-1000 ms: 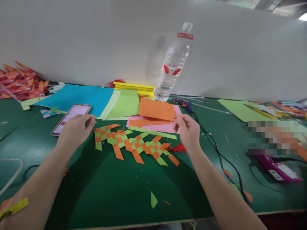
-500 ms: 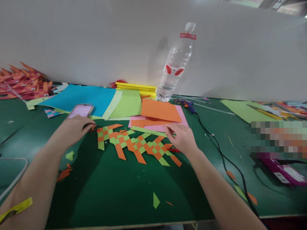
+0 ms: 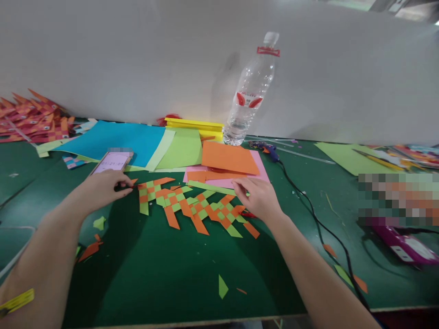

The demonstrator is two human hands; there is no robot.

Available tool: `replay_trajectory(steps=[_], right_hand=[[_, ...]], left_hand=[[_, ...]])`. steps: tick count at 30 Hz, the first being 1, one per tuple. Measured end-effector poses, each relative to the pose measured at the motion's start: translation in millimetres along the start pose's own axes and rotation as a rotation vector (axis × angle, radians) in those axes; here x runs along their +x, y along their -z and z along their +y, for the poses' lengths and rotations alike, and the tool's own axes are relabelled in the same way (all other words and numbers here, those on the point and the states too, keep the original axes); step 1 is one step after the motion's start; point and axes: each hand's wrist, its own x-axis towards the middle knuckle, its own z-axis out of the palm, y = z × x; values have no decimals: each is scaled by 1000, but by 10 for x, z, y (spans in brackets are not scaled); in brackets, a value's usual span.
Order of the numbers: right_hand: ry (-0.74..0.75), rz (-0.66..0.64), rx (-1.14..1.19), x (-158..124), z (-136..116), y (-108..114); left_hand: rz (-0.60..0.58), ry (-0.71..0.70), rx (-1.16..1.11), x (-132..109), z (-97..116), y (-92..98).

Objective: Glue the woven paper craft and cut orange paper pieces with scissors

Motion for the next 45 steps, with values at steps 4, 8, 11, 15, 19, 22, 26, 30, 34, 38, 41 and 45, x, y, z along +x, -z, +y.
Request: replay_trajectory(steps=[4,8,11,15,19,22,26,30,34,38,41,45], right_hand=[[17,1,2,3,-5,9],[57,1,-35,20,-23,27],[76,-1,-56,28,-40,34],[125,28,-73,21,-48,28],[146,43,-102,20,-44,28],[189,86,-120,29,-41,34],[208,102,-136,33,-39,32],[205,92,-135,27,-46,29],[201,74,-128,26,-62,30],[200,75,-140,28,-75,21],[210,83,-137,28,-82,18],[214,73,-135,32,-87,31]], left_hand=[[-3,30,18,-6,75,25],[49,0,33,-14,110,52],[102,-8,36,-15,148,72],[137,-25,51,-36,216,96],[163,-60,156,-47,234,119],[164,-62,250,-26,232,139],[276,-121,322,-10,247,156],[390,-167,319,-37,278,151],[455,-171,288,-50,308,137],[428,-115,153,-26,333,149],[284,63,-27,-21,346,163],[140,290,-280,-48,394,160]])
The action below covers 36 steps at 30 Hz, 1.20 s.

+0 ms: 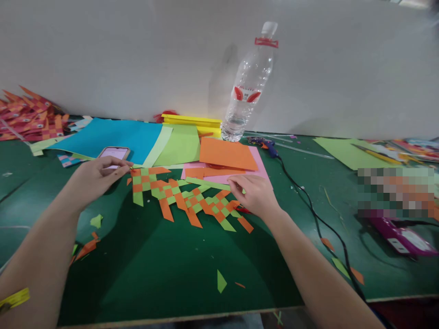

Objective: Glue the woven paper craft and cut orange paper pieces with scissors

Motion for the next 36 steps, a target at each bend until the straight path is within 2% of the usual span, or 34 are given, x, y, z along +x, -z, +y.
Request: replay_trajectory(steps=[5,10,16,24,27,30,36], right_hand=[[13,21,3,2,2,7],[24,34,2,-1,-2,4],[20,23,16,2,1,6],[-80,-6,21,-1,7,8],[-176,-71,97,0,14,12],[-245,-197,208,2,22,23],[-218,-434,360,29,-31,81]], left_hand=[[27,209,-391,-44,100,-52],[51,201,-657,-42,152,-89],[-71,70,-632,-76,192,-99],[-99,-82,-505,-60,169,-150],[-59,-140,-494,-54,158,-134],[-48,-144,-548,-65,155,-113],[55,-190,-700,-129,215,-111]])
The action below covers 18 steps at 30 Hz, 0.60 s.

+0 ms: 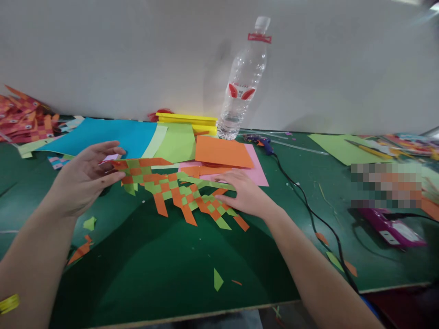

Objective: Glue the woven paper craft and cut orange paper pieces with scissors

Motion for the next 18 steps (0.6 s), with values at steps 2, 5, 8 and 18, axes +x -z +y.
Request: replay_trajectory(steps=[2,5,8,18], right_hand=[[34,-55,39,-2,-30,-1],[64,-71,52,-8,-51,-27],[77,-76,35,-14,-50,-71],[90,-115,126,-2,-102,-135]], left_hand=[[10,-41,-62,-16,29,-21],[23,-82,-132,-33,76,-40],[41,-90,-193,-43,115,-43],[63,-97,-208,-60,150,-26]])
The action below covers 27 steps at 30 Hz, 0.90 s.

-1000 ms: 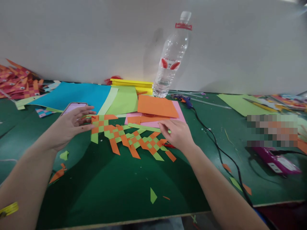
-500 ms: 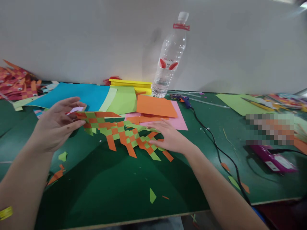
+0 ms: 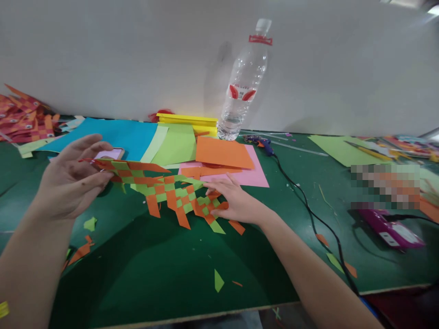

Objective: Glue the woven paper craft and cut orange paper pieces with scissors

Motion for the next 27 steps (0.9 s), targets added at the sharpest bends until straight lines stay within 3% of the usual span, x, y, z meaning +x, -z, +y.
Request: replay_trajectory(steps=[9,15,22,27], right_hand=[[7,100,36,-5,-31,69],[54,271,-162,-5,-52,89],[160,528,-442,-28,-124,130],[173,568,-633,-61,-152,164]], left_hand=[[12,-14,-61,13,-9,22],[83,-1,-115,-6,25,-13],[87,-69,-113,-29,37,-60],[51,-47,-116,-23,28,-85]])
